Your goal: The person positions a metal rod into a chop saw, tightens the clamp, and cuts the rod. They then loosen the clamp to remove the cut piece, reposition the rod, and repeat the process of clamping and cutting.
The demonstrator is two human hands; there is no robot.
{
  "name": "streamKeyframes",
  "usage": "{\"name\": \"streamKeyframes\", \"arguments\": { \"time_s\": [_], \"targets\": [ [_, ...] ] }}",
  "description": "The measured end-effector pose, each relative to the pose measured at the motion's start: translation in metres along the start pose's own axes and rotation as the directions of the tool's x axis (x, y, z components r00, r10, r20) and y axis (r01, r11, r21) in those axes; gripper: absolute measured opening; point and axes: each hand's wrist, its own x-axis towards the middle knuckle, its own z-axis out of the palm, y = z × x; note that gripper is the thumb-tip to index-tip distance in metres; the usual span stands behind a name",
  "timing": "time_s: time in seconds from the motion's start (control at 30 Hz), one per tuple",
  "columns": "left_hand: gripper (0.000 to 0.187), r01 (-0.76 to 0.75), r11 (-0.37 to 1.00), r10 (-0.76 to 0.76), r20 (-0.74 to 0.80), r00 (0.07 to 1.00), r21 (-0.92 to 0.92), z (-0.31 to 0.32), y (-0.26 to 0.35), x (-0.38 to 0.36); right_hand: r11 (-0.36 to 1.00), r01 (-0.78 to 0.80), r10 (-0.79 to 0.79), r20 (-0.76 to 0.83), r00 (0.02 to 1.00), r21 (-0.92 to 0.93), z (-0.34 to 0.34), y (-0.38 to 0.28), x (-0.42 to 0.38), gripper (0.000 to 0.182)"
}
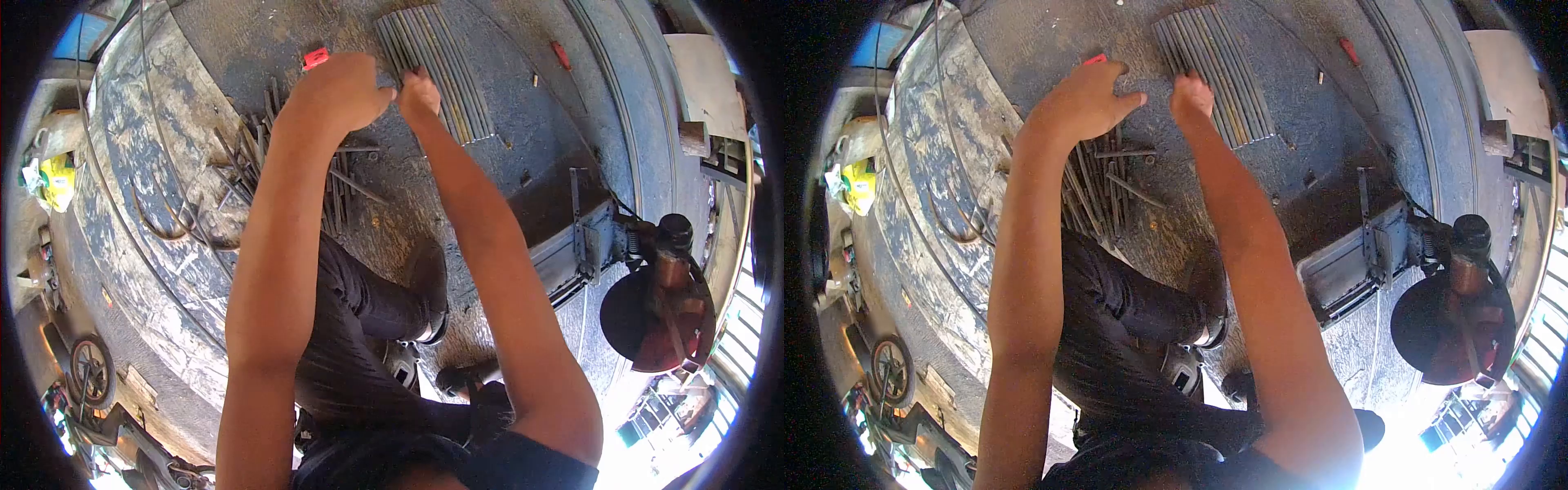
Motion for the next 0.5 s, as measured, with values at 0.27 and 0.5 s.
{"name": "streamKeyframes", "arguments": {
  "time_s": [0.27,0.5],
  "targets": [
    [0.07,-0.001,0.999,-0.003,0.126,0.992,0.034,-0.002,0.01,0.009,0.991,-0.062,0.054,0.07,0.996,0.116,-0.036,-0.015,-0.038,0.019],
    [0.057,-0.094,0.995,0.09,0.079,0.993,0.045,-0.01,0.038,-0.006,0.758,-0.023,0.109,-0.091,0.99,0.652,-0.099,-0.004,-0.182,0.017]
  ]
}}
